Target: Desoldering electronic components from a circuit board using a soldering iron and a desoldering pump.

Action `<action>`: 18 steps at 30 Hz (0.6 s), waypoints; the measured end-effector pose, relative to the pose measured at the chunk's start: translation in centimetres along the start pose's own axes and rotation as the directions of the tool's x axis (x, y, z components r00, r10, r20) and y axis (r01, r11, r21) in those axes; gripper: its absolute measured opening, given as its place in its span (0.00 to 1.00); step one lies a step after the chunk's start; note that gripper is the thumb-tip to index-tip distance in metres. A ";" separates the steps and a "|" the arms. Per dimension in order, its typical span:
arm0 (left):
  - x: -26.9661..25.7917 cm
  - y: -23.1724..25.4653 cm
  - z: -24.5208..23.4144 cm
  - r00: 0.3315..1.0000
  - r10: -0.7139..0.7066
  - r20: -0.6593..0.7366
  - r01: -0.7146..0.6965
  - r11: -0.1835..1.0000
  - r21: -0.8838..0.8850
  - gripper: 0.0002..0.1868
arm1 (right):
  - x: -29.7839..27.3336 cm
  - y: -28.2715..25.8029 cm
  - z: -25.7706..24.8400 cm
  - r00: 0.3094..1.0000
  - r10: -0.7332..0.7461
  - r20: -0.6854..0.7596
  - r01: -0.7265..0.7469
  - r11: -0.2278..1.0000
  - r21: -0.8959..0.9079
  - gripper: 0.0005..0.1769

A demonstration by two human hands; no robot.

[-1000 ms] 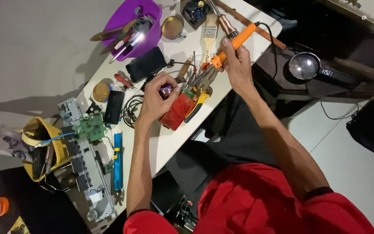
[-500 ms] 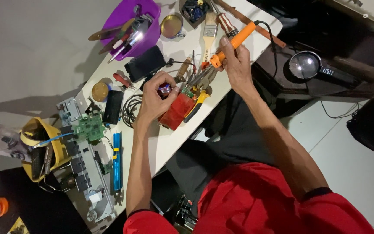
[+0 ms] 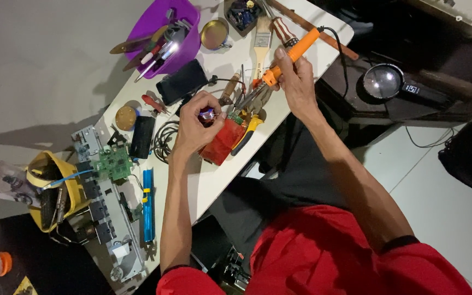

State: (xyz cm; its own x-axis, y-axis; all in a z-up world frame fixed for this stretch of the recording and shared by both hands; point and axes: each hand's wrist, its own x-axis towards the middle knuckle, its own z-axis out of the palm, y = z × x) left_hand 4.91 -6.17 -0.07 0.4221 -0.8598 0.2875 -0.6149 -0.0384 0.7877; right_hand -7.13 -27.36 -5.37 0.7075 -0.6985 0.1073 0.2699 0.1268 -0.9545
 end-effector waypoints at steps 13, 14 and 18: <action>0.1 0.8 0.1 1.000 0.029 -0.011 -0.028 0.999 0.022 0.08 | 0.0 -0.2 0.0 1.000 -0.008 0.022 0.008 1.000 -0.019 0.24; 0.2 1.0 0.1 1.000 0.029 -0.010 -0.029 0.999 0.022 0.08 | 0.0 -0.3 0.0 1.000 -0.008 0.021 0.009 1.000 -0.018 0.24; 0.0 0.6 0.2 0.999 0.047 -0.025 -0.046 0.998 0.030 0.08 | -0.1 -0.4 0.0 0.999 -0.020 0.038 0.021 1.000 -0.021 0.22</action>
State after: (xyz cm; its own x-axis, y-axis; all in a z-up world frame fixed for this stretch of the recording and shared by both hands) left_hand 4.42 -6.24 0.31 0.4093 -0.8475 0.3380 -0.6536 -0.0138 0.7568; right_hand -7.30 -27.35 -5.01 0.7262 -0.6736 0.1373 0.2712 0.0971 -0.9576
